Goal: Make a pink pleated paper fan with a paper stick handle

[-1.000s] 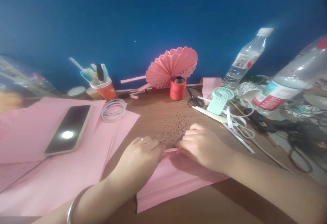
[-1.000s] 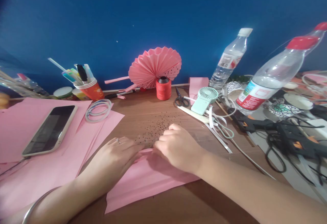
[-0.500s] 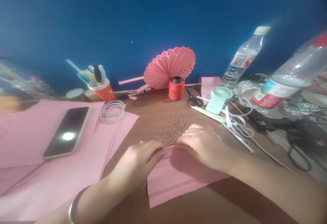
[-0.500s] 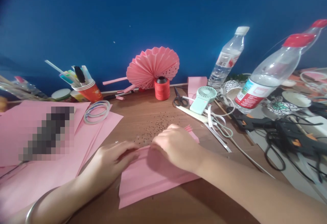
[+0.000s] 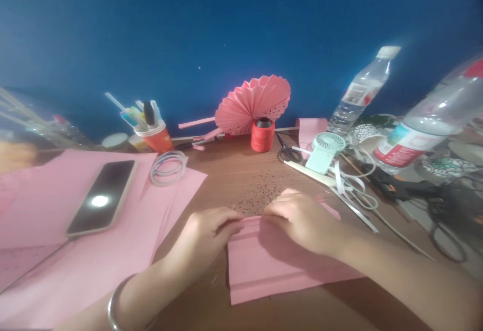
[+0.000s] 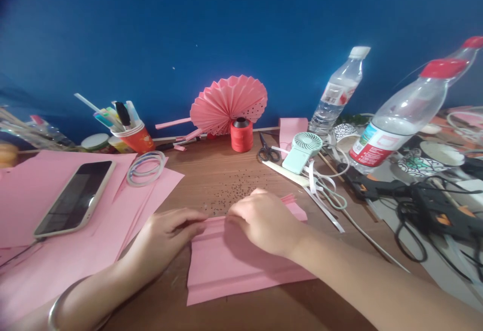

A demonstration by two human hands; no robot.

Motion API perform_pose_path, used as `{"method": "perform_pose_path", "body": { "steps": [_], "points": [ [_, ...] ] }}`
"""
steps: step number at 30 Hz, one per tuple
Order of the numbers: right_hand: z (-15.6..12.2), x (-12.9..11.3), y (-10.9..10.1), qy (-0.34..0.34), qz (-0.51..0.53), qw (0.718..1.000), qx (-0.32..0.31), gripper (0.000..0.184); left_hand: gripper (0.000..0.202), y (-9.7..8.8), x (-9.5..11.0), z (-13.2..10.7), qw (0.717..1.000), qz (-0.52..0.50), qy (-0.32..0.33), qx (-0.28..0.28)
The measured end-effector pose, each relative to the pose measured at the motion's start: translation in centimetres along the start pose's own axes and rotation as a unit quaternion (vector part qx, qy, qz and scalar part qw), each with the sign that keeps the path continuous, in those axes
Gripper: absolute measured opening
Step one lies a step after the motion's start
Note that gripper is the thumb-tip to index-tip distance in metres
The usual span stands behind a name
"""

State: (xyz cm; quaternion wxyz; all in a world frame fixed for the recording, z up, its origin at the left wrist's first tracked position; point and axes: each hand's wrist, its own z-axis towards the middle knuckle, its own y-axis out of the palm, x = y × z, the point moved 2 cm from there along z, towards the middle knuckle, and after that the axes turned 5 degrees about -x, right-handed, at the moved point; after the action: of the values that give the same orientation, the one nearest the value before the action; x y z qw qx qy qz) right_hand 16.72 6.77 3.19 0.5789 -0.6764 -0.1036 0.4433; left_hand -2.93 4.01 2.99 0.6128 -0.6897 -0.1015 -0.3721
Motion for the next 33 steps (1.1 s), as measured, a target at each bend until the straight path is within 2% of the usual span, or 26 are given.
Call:
{"method": "perform_pose_path", "body": {
  "steps": [5, 11, 14, 17, 19, 21, 25, 30, 33],
  "points": [
    [0.2, -0.2, -0.2, 0.012, 0.035, 0.999, -0.003, 0.021, 0.015, 0.1, -0.2, 0.1, 0.999, -0.028, -0.025, -0.003],
    [0.3, -2.0, 1.1, -0.020, 0.040, 0.999, -0.014, 0.023, 0.019, 0.0, 1.7, -0.3, 0.998, -0.021, -0.031, -0.050],
    [0.2, -2.3, 1.3, -0.039, 0.027, 0.999, -0.019, 0.024, 0.016, 0.0, 1.7, -0.3, 0.997, -0.012, -0.028, -0.074],
    [0.2, -1.1, 0.6, -0.009, -0.007, 1.000, -0.006, 0.021, 0.017, -0.3, 0.5, 0.1, 0.999, -0.009, -0.028, -0.036],
    [0.3, 0.6, -0.1, 0.032, -0.032, 0.999, 0.006, 0.020, 0.017, -0.7, -0.5, 0.5, 0.999, 0.005, -0.050, 0.003],
    [0.4, 2.3, -0.7, 0.038, -0.050, 0.998, 0.001, 0.020, 0.018, -1.1, -1.2, 0.8, 0.997, 0.023, -0.070, 0.018],
    [0.4, 3.8, -1.2, 0.034, -0.058, 0.998, -0.003, 0.021, 0.022, -1.1, -1.4, 1.0, 0.996, 0.079, -0.047, -0.001],
    [0.4, 2.4, -1.1, 0.025, -0.061, 0.998, -0.013, 0.022, 0.024, -0.7, -1.2, 0.8, 0.989, 0.138, 0.019, -0.051],
    [0.4, 3.0, -1.5, 0.043, -0.016, 0.999, -0.016, 0.022, 0.024, -0.7, -1.5, 0.9, 0.990, 0.131, -0.001, -0.047]
  ]
}}
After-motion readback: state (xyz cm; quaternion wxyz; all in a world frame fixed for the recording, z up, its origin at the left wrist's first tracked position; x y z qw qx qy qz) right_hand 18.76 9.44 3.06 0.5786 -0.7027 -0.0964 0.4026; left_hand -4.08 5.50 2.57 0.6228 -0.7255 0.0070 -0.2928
